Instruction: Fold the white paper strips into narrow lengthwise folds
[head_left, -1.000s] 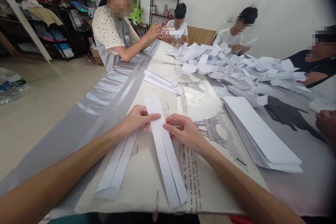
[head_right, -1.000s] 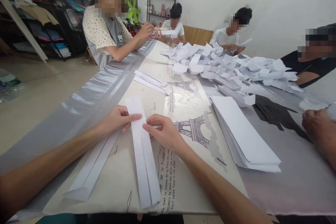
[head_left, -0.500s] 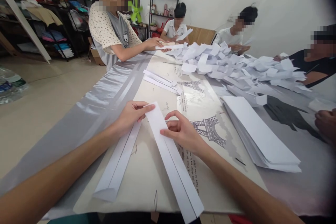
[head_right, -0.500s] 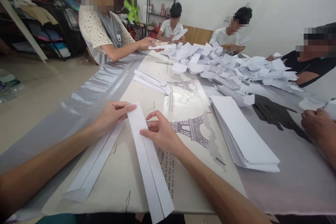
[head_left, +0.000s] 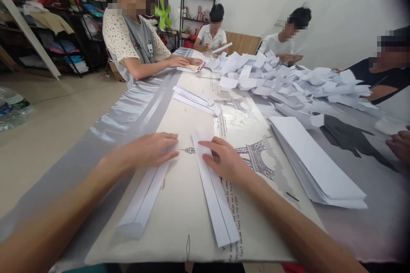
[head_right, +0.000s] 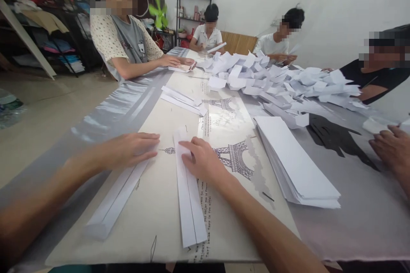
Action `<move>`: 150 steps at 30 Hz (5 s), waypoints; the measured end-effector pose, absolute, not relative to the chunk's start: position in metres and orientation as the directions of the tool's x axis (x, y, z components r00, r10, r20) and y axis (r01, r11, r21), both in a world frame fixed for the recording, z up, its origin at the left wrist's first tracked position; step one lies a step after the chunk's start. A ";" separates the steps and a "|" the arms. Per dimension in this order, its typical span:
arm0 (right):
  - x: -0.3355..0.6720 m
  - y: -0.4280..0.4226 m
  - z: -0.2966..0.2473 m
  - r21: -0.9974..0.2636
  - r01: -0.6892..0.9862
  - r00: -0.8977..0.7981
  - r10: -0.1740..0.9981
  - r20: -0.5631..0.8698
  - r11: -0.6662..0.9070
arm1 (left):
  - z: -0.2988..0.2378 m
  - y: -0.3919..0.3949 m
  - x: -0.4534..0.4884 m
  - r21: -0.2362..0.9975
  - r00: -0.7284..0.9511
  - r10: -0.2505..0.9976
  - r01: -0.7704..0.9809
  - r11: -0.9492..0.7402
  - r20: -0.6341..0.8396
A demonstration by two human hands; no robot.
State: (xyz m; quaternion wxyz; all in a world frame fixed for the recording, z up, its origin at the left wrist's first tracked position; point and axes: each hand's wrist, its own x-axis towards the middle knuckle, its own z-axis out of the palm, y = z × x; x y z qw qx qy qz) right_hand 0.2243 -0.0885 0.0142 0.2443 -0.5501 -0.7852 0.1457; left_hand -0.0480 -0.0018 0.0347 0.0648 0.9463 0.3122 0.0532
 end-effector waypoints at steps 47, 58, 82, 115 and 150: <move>0.205 -0.078 -0.004 -0.243 0.846 -0.386 0.859 0.336 0.475 | 0.001 -0.021 -0.004 0.125 0.756 0.565 0.558 -0.820 0.332; 0.203 -0.077 -0.009 -0.260 0.849 -0.355 0.861 0.364 0.460 | 0.003 -0.022 -0.002 0.047 0.779 0.536 0.552 -0.832 0.325; 0.209 -0.087 0.008 -0.221 0.802 -0.442 0.801 0.403 0.554 | 0.002 -0.021 0.001 -0.081 0.801 0.508 0.556 -0.827 0.318; 0.199 -0.173 0.021 -0.056 0.548 -0.775 0.531 0.344 0.835 | 0.001 -0.007 -0.006 -0.052 0.737 0.605 0.646 -0.761 0.299; 0.196 -0.137 0.023 -0.690 0.463 -0.630 0.754 0.186 0.557 | 0.002 -0.008 -0.007 0.010 0.723 0.611 0.643 -0.766 0.324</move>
